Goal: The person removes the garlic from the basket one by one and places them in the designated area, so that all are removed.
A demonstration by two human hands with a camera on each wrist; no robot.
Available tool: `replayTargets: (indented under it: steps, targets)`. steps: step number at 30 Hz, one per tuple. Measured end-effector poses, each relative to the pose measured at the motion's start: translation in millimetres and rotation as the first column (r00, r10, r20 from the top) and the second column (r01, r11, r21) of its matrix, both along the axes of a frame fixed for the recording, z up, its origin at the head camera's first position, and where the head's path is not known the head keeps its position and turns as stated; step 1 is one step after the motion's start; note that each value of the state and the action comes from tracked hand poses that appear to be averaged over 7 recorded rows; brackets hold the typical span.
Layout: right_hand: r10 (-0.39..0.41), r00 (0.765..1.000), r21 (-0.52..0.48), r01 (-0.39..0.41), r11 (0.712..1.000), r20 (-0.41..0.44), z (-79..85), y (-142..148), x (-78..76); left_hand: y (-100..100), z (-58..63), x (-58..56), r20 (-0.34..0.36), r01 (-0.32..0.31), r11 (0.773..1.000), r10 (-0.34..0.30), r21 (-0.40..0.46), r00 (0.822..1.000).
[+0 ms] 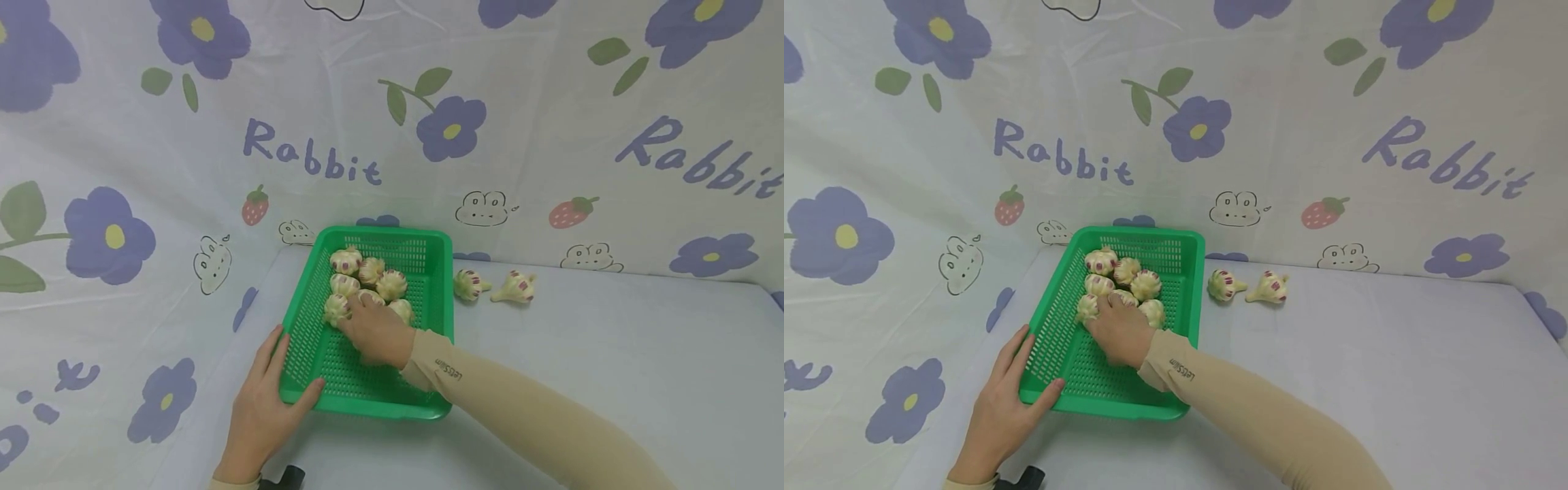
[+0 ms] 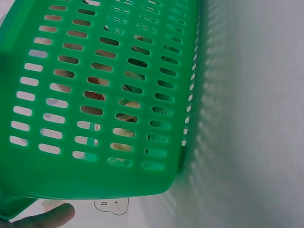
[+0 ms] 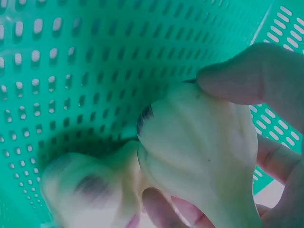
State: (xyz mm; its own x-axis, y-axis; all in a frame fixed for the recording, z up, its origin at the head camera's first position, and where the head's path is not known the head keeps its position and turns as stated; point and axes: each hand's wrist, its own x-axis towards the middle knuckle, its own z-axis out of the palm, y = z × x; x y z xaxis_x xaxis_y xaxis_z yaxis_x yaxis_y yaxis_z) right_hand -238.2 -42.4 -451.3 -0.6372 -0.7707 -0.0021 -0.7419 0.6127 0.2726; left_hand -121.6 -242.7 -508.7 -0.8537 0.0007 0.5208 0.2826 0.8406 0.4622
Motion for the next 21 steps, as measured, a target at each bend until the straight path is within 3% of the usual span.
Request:
replayTargets:
  steps: [13, 21]
  targets:
    - [-0.007, 1.0, -0.129, 0.006, 0.992, -0.009, 10.1, 1, 6.2, 1, -0.6, -0.1, -0.01, -0.003, 1.0, 0.003, 0.0, 1.0]
    - [-0.012, 0.994, -0.188, -0.008, 0.982, -0.108, 17.9, 10, 9.6, 1, -1.3, -0.3, -0.028, -0.002, 1.0, 0.002, -0.006, 1.0]
